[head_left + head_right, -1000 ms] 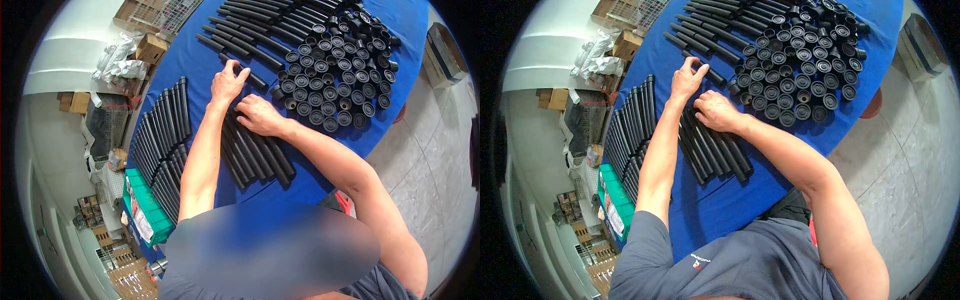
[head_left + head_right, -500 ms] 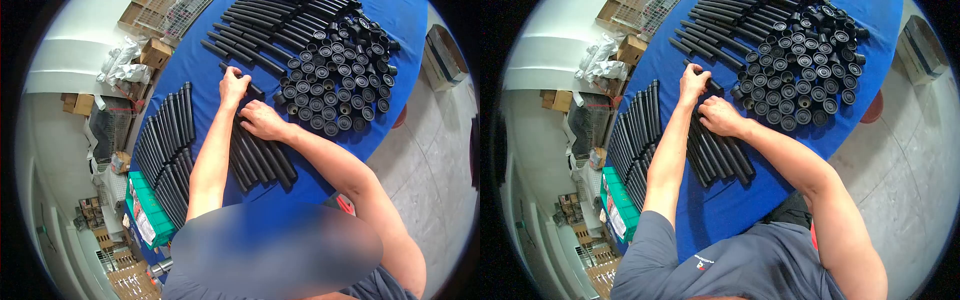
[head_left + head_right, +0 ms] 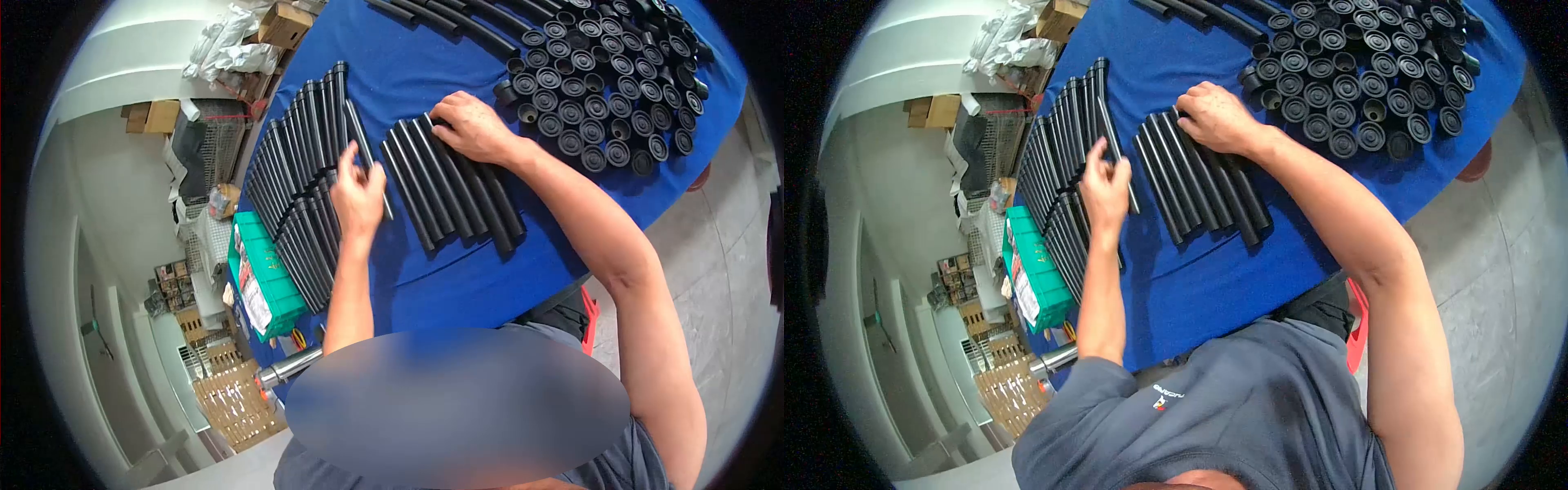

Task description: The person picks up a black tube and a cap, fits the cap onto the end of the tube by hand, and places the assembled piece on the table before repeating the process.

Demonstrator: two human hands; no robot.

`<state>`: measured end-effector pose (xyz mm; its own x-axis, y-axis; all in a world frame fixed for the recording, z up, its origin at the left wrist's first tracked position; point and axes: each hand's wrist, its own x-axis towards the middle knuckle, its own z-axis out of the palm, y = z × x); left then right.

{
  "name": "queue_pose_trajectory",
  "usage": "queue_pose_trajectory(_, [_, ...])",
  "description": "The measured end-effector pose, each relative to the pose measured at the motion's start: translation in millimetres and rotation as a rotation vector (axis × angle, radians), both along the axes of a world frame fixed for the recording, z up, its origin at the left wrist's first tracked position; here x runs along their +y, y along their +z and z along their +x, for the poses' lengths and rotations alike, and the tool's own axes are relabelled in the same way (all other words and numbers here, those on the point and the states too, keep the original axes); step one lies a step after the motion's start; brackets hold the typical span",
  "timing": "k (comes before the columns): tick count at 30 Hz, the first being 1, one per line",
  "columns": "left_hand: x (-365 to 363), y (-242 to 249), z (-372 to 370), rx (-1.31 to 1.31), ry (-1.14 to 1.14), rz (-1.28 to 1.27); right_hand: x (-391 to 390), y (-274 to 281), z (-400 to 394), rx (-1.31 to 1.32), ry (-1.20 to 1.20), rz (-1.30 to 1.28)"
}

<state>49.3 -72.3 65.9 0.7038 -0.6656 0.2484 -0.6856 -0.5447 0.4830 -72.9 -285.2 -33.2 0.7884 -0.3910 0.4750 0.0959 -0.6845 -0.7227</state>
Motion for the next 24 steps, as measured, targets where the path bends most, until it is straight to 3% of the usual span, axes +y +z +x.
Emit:
queue_pose_trajectory(4, [64, -35, -41, -0.005, 0.080, 0.076, 0, -1, 1, -0.033, -0.006, -0.019])
queue_pose_trajectory(8, [82, -53, -59, -0.028, 0.044, 0.124, -1, -1, -2, -0.050, 0.000, -0.019])
queue_pose_trajectory(18, [80, -53, -62, 0.009, -0.058, 0.068, 0, 8, -5, 0.005, 0.008, 0.011])
queue_pose_trajectory(24, [42, -29, -3, -0.160, -0.069, 0.053, -2, 0, -1, -0.039, 0.015, -0.019])
